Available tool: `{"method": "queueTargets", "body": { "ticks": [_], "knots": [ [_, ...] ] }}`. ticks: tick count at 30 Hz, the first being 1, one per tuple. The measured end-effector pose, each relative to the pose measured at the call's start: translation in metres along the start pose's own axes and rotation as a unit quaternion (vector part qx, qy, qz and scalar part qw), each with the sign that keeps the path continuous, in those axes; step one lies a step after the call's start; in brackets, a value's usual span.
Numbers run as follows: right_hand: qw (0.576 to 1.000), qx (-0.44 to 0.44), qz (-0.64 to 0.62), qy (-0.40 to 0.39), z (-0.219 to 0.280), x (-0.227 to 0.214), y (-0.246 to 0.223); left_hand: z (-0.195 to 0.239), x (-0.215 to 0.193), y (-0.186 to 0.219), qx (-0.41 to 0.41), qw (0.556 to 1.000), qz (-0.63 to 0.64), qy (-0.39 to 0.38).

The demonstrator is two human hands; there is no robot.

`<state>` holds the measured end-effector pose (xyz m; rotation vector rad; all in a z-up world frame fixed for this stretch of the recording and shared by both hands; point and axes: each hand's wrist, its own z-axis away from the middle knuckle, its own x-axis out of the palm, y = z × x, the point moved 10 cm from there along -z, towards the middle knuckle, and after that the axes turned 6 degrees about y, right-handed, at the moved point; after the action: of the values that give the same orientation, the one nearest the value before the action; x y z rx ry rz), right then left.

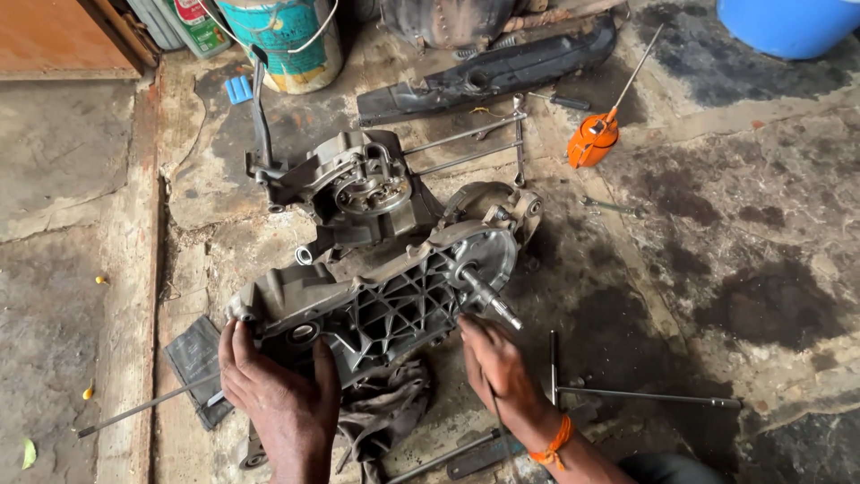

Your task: The person sits on the floor and uses a green-handled tool to repeatedly tap and adjust a metal rod inside a disassembled engine casing. The person holds the casing steady with one hand while manipulating the internal component with the other.

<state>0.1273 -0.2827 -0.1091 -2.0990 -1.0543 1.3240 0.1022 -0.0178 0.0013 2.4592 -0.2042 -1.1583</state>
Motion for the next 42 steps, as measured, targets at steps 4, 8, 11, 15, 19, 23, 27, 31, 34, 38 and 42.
{"method": "queueTargets", "body": {
  "ticks": [4, 8, 11, 15, 19, 23, 27, 31, 34, 38, 42],
  "knots": [
    [0.999, 0.002, -0.027, 0.037, -0.007, -0.020, -0.014, -0.001, -0.001, 0.001, -0.005, 1.000, 0.003, -0.001],
    [0.998, -0.001, -0.050, 0.031, 0.004, -0.005, 0.000, 0.001, 0.003, -0.003, -0.002, 1.000, -0.009, -0.004],
    [0.998, 0.005, -0.049, 0.033, -0.006, -0.020, -0.011, 0.001, 0.002, -0.002, -0.003, 1.000, -0.008, -0.004],
    [0.998, 0.002, -0.039, 0.044, -0.014, -0.031, -0.029, -0.001, 0.002, 0.000, -0.006, 1.000, -0.003, -0.005],
    [0.998, -0.033, -0.039, 0.036, -0.015, -0.028, -0.040, -0.001, 0.002, -0.003, -0.007, 1.000, -0.007, -0.006],
    [0.999, 0.018, -0.041, 0.025, -0.014, -0.023, -0.018, -0.001, 0.001, -0.001, -0.011, 1.000, -0.001, -0.007],
    [0.999, 0.032, -0.032, 0.003, -0.013, -0.007, -0.003, -0.001, 0.000, 0.000, -0.010, 1.000, 0.001, -0.005],
    [1.000, -0.006, -0.005, -0.029, -0.010, 0.009, -0.005, -0.003, -0.001, 0.000, 0.013, 1.000, -0.014, 0.007],
    [0.998, -0.049, 0.012, -0.040, -0.014, -0.002, -0.030, 0.000, 0.000, 0.001, 0.018, 1.000, -0.017, 0.006],
    [0.991, -0.115, 0.037, -0.052, -0.013, 0.004, -0.032, -0.004, -0.001, 0.000, 0.015, 1.000, -0.011, 0.010],
    [0.991, -0.114, 0.004, -0.063, -0.024, -0.014, -0.053, -0.002, 0.000, 0.000, 0.007, 1.000, -0.006, 0.005]
  ]
}}
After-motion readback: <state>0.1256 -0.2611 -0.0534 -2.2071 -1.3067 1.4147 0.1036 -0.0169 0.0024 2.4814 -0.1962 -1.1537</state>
